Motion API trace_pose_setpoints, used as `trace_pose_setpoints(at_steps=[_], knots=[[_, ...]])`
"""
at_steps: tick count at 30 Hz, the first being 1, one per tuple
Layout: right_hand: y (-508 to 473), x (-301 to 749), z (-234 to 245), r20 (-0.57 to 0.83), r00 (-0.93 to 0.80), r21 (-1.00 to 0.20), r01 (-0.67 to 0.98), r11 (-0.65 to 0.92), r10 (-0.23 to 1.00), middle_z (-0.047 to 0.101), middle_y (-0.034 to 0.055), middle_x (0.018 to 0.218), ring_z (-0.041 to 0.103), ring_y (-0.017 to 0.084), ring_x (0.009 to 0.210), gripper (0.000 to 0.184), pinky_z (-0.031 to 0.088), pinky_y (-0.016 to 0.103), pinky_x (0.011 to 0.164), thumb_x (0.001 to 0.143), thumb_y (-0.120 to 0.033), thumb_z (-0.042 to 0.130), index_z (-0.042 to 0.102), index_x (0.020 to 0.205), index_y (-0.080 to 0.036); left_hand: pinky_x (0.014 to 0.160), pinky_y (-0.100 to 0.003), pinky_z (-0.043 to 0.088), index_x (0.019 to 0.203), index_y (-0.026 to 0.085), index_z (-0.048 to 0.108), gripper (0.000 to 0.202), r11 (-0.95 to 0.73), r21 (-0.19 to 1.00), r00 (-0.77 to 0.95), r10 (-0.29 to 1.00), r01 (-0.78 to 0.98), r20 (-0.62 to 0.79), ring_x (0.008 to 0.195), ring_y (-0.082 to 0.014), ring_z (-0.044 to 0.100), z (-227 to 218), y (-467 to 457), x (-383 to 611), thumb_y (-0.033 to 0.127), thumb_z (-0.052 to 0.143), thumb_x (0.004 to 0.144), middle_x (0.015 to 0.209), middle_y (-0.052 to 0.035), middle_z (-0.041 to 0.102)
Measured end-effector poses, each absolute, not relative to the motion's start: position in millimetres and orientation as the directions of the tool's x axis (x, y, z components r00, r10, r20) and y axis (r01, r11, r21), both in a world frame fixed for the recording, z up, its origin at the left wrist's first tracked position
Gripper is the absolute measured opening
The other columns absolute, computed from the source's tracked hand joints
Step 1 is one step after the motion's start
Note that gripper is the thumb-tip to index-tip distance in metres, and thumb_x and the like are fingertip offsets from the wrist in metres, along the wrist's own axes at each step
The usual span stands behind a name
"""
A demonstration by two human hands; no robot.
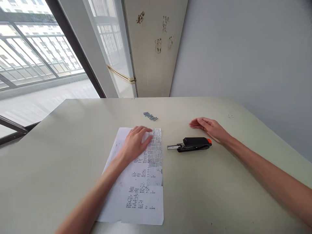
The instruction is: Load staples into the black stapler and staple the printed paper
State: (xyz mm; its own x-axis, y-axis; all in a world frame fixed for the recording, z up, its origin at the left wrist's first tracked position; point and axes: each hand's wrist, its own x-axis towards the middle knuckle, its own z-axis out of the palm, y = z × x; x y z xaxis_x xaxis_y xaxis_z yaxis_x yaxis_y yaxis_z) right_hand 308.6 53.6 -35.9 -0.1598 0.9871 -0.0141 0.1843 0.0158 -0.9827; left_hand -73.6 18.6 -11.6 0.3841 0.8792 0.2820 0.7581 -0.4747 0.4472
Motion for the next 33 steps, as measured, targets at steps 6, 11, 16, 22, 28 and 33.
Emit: trace_pose_setpoints(at_steps=[6, 11, 16, 22, 28, 33], knots=[[33.5, 300.9, -32.9, 0.094, -0.196, -0.946, 0.286, 0.149, 0.976, 0.08, 0.009, 0.111, 0.072, 0.027, 0.106, 0.05, 0.055, 0.048, 0.106, 0.097, -0.071, 0.058, 0.079, 0.105, -0.026, 0.117, -0.054, 0.04, 0.138, 0.02, 0.061, 0.046, -0.333, 0.421, 0.209, 0.927, 0.844, 0.313, 0.139, -0.0346, 0.047, -20.0, 100.7, -47.7, 0.048, 0.06, 0.102, 0.145, -0.0139, 0.059], [33.2, 308.3, -27.5, 0.093, -0.298, -0.944, 0.276, 0.179, 0.95, 0.077, 0.007, 0.12, 0.069, 0.027, 0.114, 0.045, 0.052, 0.045, 0.105, 0.099, -0.066, 0.059, 0.075, 0.117, -0.029, 0.119, -0.055, 0.038, 0.135, 0.023, 0.067, 0.053, -0.358, 0.386, 0.269, 0.926, 0.851, 0.265, 0.142, -0.0367, 0.045, -24.9, 131.5, -32.9, 0.058, 0.068, 0.095, 0.148, -0.0127, 0.059], [27.5, 314.3, -18.4, -0.025, -0.498, -0.924, 0.342, 0.17, 0.867, 0.074, 0.0051, 0.123, 0.066, 0.029, 0.114, 0.043, 0.053, 0.042, 0.097, 0.086, -0.058, 0.078, 0.076, 0.119, -0.031, 0.11, -0.049, 0.046, 0.116, 0.023, 0.074, 0.032, -0.379, 0.361, 0.287, 0.915, 0.852, 0.283, 0.126, -0.0324, 0.056, -24.6, 132.0, -39.3, 0.047, 0.059, 0.101, 0.129, -0.0098, 0.068], [21.2, 307.7, -18.1, -0.057, -0.541, -0.912, 0.371, 0.178, 0.839, 0.071, 0.0047, 0.119, 0.065, 0.028, 0.107, 0.043, 0.053, 0.04, 0.091, 0.076, -0.054, 0.089, 0.078, 0.111, -0.03, 0.107, -0.051, 0.048, 0.115, 0.023, 0.074, 0.033, -0.362, 0.329, 0.28, 0.921, 0.872, 0.271, 0.121, -0.0327, 0.058, -18.9, 117.4, -64.2, 0.048, 0.06, 0.1, 0.126, -0.011, 0.068], [18.9, 305.0, -18.1, -0.047, -0.517, -0.884, 0.419, 0.205, 0.855, 0.072, 0.0054, 0.114, 0.065, 0.028, 0.104, 0.042, 0.053, 0.04, 0.088, 0.079, -0.058, 0.085, 0.079, 0.109, -0.029, 0.114, -0.056, 0.041, 0.123, 0.024, 0.071, 0.034, -0.394, 0.275, 0.324, 0.908, 0.877, 0.267, 0.132, -0.0354, 0.051, -3.7, 98.2, -78.9, 0.047, 0.064, 0.098, 0.131, -0.011, 0.067], [19.8, 305.7, -19.6, -0.051, -0.515, -0.871, 0.443, 0.214, 0.856, 0.072, 0.0056, 0.116, 0.066, 0.028, 0.104, 0.043, 0.053, 0.04, 0.086, 0.08, -0.059, 0.083, 0.078, 0.11, -0.029, 0.112, -0.055, 0.044, 0.119, 0.027, 0.075, 0.028, -0.422, 0.263, 0.362, 0.898, 0.867, 0.249, 0.128, -0.0337, 0.054, -1.7, 97.8, -79.7, 0.044, 0.064, 0.098, 0.128, -0.0086, 0.07]])
